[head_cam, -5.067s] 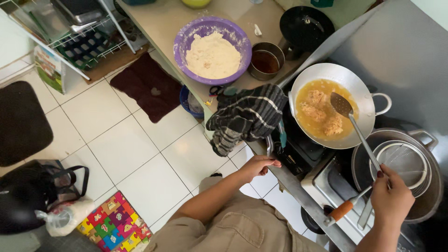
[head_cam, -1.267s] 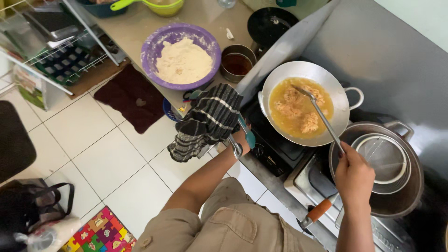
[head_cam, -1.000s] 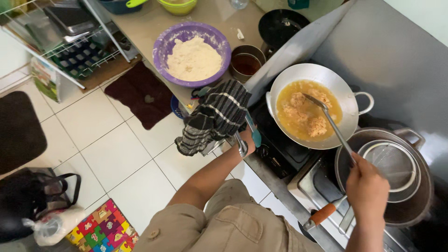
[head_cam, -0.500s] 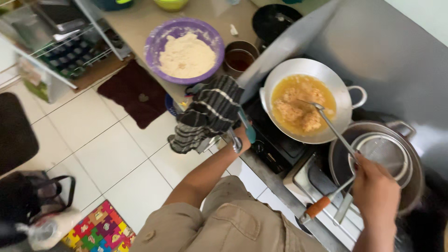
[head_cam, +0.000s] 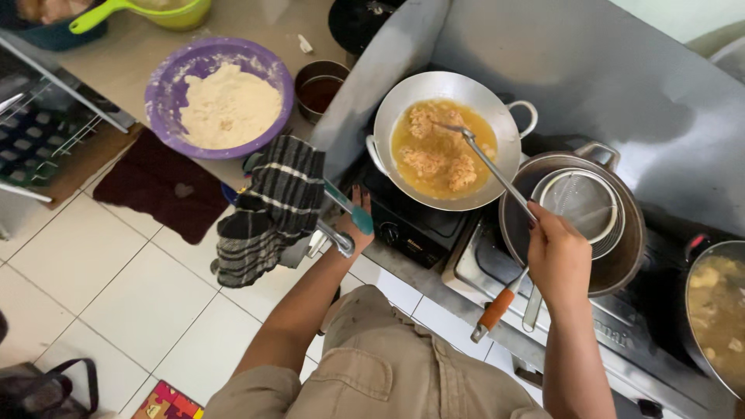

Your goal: The person stirs pieces of meat in a pot of broth and then uses a spatula to turn breaded items frying in oil in a separate pan.

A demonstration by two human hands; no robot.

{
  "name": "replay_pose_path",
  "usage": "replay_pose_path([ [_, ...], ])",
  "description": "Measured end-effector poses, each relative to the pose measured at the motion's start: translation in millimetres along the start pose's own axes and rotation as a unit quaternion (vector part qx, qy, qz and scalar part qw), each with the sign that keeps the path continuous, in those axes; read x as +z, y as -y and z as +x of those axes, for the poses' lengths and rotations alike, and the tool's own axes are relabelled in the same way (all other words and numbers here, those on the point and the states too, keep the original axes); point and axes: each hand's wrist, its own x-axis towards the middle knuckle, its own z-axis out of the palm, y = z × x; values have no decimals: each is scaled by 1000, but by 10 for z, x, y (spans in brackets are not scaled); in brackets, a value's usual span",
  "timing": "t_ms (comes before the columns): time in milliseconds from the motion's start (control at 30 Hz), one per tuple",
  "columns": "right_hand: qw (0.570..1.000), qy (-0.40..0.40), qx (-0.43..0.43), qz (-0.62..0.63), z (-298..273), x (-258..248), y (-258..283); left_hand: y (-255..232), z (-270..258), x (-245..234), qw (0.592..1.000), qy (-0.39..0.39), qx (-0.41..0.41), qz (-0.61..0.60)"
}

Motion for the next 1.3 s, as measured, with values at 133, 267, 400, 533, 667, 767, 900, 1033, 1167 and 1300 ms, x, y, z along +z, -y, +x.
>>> replay_pose_path([
  [133, 999, -7, 39, -6, -2, -76, -51, -51, 18, -71, 999, 21, -7, 34],
  [267, 998, -13, 57, -7, -6, -61, -168, -141, -11, -171, 1000, -1, -15, 11],
  [400, 995, 13, 90, 33, -48, -30, -255, -182, 17, -277, 994, 61, -28, 85],
  [533, 997, 7, 69, 18, -53, 10, -293, 20, 27, 65, 977, -13, 42, 209],
  [667, 993, 25, 115, 2, -28, 28, -300, 42, 106, 213, 987, 59, -15, 150],
  [767, 998, -6, 51, 38, -41, -109, -306, 57, 42, 140, 985, 85, -16, 151],
  [900, 991, 27, 127, 27, -139, -466, -273, -87, 17, -99, 985, 80, -14, 151],
  [1033, 987, 49, 140, 66, -287, -780, -288, -22, 40, 21, 993, 94, -32, 61],
  [1167, 986, 54, 146, 56, -419, -843, -319, 32, 63, 80, 993, 74, -6, 96],
  [1300, 980, 61, 176, 70, -453, -793, -371, -1, 12, -46, 991, 81, 2, 102],
])
